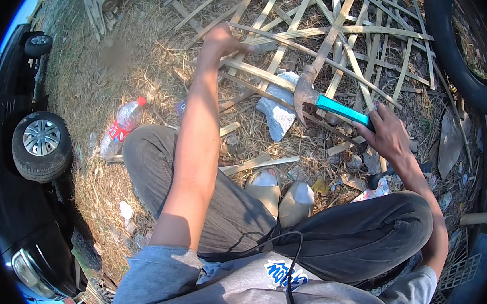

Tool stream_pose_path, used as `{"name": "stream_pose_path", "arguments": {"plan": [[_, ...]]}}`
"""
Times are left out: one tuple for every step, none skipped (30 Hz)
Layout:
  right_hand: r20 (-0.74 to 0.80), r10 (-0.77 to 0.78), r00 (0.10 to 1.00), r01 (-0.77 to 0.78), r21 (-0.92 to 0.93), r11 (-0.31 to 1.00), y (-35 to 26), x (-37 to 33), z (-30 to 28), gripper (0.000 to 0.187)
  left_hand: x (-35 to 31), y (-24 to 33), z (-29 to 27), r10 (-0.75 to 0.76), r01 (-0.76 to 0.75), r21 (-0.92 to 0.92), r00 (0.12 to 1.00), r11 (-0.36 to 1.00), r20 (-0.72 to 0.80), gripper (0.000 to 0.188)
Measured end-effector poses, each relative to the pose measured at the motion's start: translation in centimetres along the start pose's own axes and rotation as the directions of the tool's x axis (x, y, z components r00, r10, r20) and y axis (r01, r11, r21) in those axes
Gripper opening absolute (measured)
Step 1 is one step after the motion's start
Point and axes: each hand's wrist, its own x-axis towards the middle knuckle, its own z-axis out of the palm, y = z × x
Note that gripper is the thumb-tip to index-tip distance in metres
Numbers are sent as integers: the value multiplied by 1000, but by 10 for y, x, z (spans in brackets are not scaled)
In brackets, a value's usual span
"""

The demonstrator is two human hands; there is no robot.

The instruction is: The person assembles a lattice structure from bamboo strips, using a hammer and nails to join the overlapping pieces and kemudian shifting the frame to work on a new section.

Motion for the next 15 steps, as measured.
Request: {"name": "stream_pose_path", "arguments": {"plan": [[4, -32, 999, 32, 2, 999, -6, 8, -2, 47, 7, -8, -1, 22, -21, -44, 999, 999, 36, 83], [1, -38, 999, 38, 4, 999, -7, 15, 0, 47, 14, -16, -1, 46, -40, -89, 996, 995, 70, 87], [-14, -95, 995, 95, 11, 995, -4, 21, 2, 47, 12, -13, 1, 43, -38, -88, 997, 995, 57, 87], [-30, -153, 988, 153, 19, 988, -2, 27, 5, 47, 11, -10, 5, 44, -39, -89, 998, 995, 54, 87], [-32, -156, 987, 157, 19, 987, 0, 31, 8, 50, 10, -7, 7, 43, -41, -100, 999, 994, 20, 82], [-37, -163, 986, 164, 22, 986, -1, 37, 7, 50, 9, -7, 7, 37, -38, -108, 999, 993, -18, 77], [18, -108, 994, 108, -3, 994, -4, 43, 5, 53, 10, -5, 7, 24, -24, -90, 1000, 996, -7, 79], [72, -51, 996, 54, -31, 998, -6, 50, 0, 55, 11, -4, 7, 18, -19, -87, 1000, 996, -14, 79], [210, 107, 972, -110, 0, 994, -15, 61, -6, 60, 13, -9, 10, 20, -22, -94, 1000, 995, -23, 80], [169, 143, 975, -141, -22, 990, -11, 69, -2, 61, 18, -16, 11, 29, -32, -103, 999, 994, -33, 81], [185, 117, 976, -116, -15, 993, -12, 72, -2, 63, 23, -25, 11, 35, -39, -70, 998, 997, -49, 83], [200, 93, 975, -92, -17, 996, -9, 76, -3, 64, 23, -24, 10, 36, -40, -72, 998, 997, -54, 83], [185, 58, 981, -56, -16, 998, -9, 72, -3, 64, 22, -22, 11, 42, -45, -41, 997, 998, -66, 83], [170, 23, 985, -21, -15, 1000, -10, 68, -3, 63, 21, -21, 10, 49, -49, -9, 996, 999, -79, 84], [162, -8, 987, 13, -27, 1000, -5, 62, 0, 59, 15, -12, 10, 41, -43, -96, 999, 994, -25, 84]]}}
